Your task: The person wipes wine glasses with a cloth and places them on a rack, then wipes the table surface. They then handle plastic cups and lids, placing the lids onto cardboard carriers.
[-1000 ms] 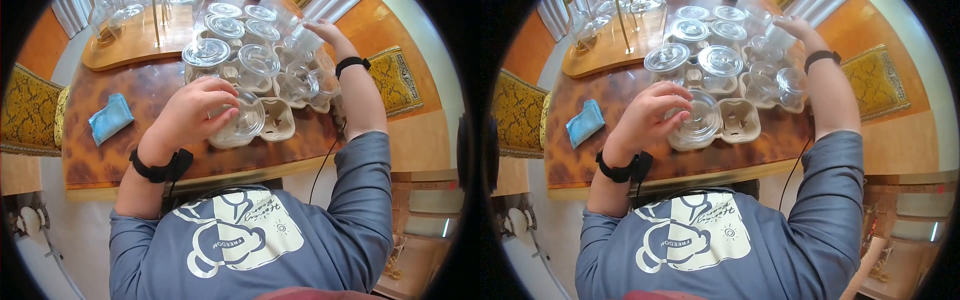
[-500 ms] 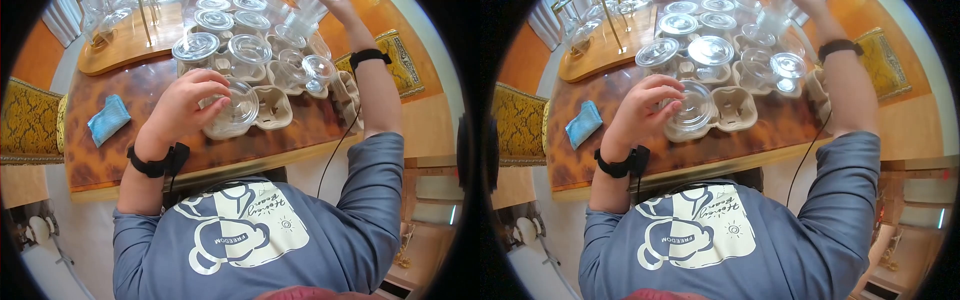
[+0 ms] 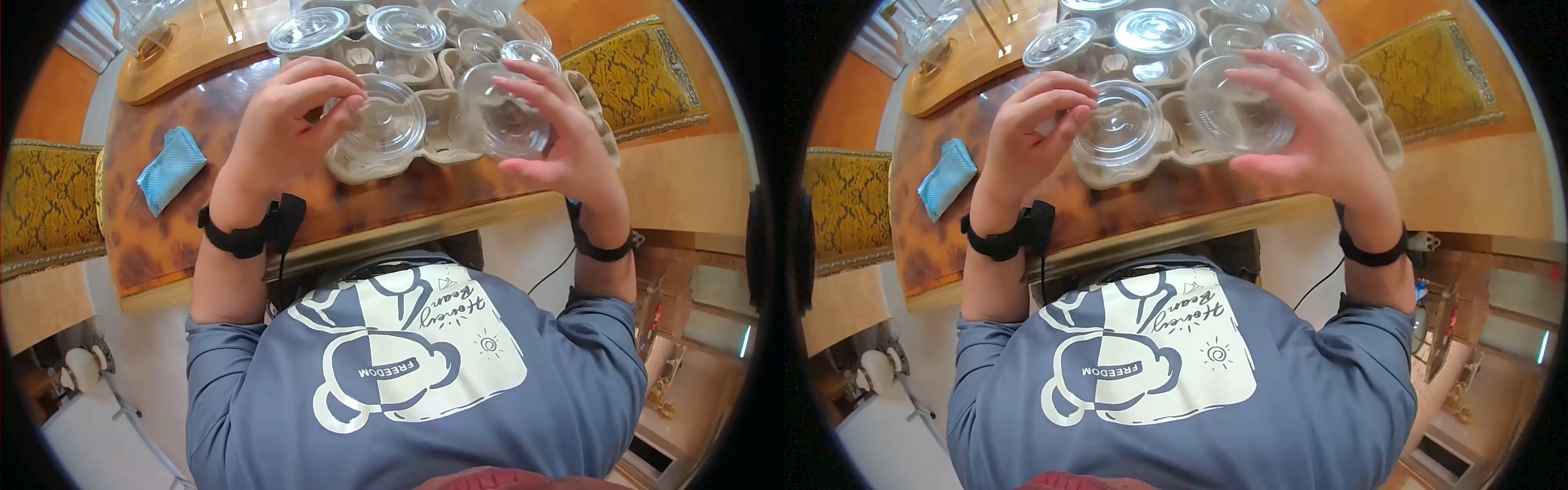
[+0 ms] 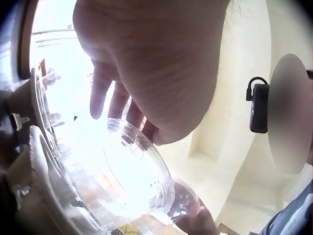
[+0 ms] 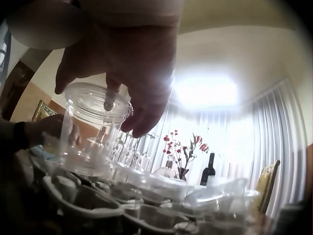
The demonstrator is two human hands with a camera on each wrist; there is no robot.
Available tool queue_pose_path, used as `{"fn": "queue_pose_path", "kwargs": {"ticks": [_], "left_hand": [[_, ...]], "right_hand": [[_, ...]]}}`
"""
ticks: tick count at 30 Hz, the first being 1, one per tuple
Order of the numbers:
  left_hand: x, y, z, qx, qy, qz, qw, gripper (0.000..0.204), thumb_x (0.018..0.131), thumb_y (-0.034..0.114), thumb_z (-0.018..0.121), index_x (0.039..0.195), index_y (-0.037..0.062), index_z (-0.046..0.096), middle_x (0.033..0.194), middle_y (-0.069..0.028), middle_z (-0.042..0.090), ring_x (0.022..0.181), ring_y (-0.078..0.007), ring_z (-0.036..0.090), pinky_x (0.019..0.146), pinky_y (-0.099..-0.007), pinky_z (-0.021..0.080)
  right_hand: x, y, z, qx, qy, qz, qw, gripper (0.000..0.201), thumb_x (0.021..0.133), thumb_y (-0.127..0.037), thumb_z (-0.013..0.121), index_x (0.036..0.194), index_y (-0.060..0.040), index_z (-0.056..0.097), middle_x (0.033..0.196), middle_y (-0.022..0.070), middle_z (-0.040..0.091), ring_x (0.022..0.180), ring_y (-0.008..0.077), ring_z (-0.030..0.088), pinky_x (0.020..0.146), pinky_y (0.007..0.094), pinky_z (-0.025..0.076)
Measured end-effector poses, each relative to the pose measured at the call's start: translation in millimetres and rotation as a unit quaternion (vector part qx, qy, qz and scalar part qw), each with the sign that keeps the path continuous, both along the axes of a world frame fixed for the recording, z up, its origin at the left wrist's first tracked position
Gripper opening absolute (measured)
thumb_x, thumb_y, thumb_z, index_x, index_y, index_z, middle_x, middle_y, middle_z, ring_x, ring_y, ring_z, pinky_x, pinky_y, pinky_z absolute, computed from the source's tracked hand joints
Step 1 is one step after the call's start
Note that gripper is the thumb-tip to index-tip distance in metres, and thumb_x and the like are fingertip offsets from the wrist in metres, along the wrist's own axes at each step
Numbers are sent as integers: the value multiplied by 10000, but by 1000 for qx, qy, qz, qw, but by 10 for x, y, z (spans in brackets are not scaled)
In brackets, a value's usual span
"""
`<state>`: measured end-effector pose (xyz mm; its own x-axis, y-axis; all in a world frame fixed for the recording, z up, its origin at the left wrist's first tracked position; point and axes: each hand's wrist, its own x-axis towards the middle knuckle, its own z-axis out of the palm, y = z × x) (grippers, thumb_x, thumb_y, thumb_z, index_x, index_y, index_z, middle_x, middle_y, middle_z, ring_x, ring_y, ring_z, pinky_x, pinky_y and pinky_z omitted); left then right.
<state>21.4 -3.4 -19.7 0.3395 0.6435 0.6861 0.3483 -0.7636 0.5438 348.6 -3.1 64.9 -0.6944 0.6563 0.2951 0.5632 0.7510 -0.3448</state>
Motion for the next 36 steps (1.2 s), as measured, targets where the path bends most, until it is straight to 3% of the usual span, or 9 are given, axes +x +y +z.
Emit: {"fn": "queue_pose_path", "kwargs": {"ticks": [3, 5, 8, 17, 20, 22, 28, 36], "left_hand": [[-22, 37, -18, 23, 4, 15, 1000, 78, 822, 57, 742, 873, 2, 722, 874, -106, 703, 828, -264, 658, 729, -360, 540], [-36, 26, 40, 54, 9, -27, 998, 75, 810, 65, 749, 840, -1, 730, 790, -101, 696, 786, -255, 648, 708, -352, 530], [-64, -11, 101, 43, 25, -13, 999, 82, 803, 72, 752, 826, -5, 732, 746, -100, 683, 764, -248, 637, 684, -345, 518], [-46, 20, 14, 42, 43, 34, 998, 89, 829, 104, 752, 821, 19, 725, 805, -85, 674, 762, -240, 629, 666, -331, 504], [-48, 21, 18, 37, 49, 33, 998, 93, 836, 110, 748, 826, 21, 722, 809, -82, 670, 759, -241, 625, 668, -333, 504], [-51, 17, 18, 36, 52, 37, 997, 95, 838, 110, 746, 828, 19, 721, 810, -83, 669, 757, -242, 623, 668, -334, 503], [-36, 23, 10, 40, 49, 35, 997, 95, 843, 100, 740, 835, 8, 719, 820, -92, 667, 753, -244, 617, 662, -336, 499], [-17, 17, 41, 41, 56, 37, 997, 81, 840, 77, 737, 839, -2, 721, 839, -98, 677, 767, -249, 623, 668, -329, 502]], "right_hand": [[-17, -39, -241, -10, 5, -45, 999, 700, 688, -253, 854, 1331, -144, 598, 1459, 136, 488, 1296, 343, 516, 1048, 409, 446], [-43, -40, -342, -22, 21, -53, 998, 706, 688, -259, 859, 1334, -145, 596, 1461, 143, 487, 1298, 349, 513, 1055, 413, 443], [-88, -33, -414, -42, 43, -62, 996, 703, 691, -199, 855, 1341, -123, 598, 1481, 105, 467, 1332, 306, 484, 1078, 411, 422], [-210, -49, -667, -71, 83, -63, 992, 689, 709, -193, 858, 1343, -124, 597, 1502, 104, 448, 1354, 309, 464, 1095, 416, 410], [-219, -63, -657, -56, 86, -80, 991, 647, 713, -262, 859, 1306, -149, 624, 1479, 143, 457, 1283, 333, 521, 1050, 404, 445], [-200, -57, -592, 106, 12, -55, 993, 609, 713, -242, 843, 1285, -171, 646, 1429, 132, 506, 1263, 339, 524, 1041, 416, 453], [-150, -43, -755, 129, 8, -55, 990, 545, 759, -167, 781, 1288, -180, 651, 1341, 107, 577, 1245, 362, 527, 1036, 442, 456], [-159, -104, -849, 126, 35, -54, 990, 529, 772, -108, 730, 1290, -172, 647, 1338, 109, 575, 1257, 368, 520, 1039, 445, 456]]}}
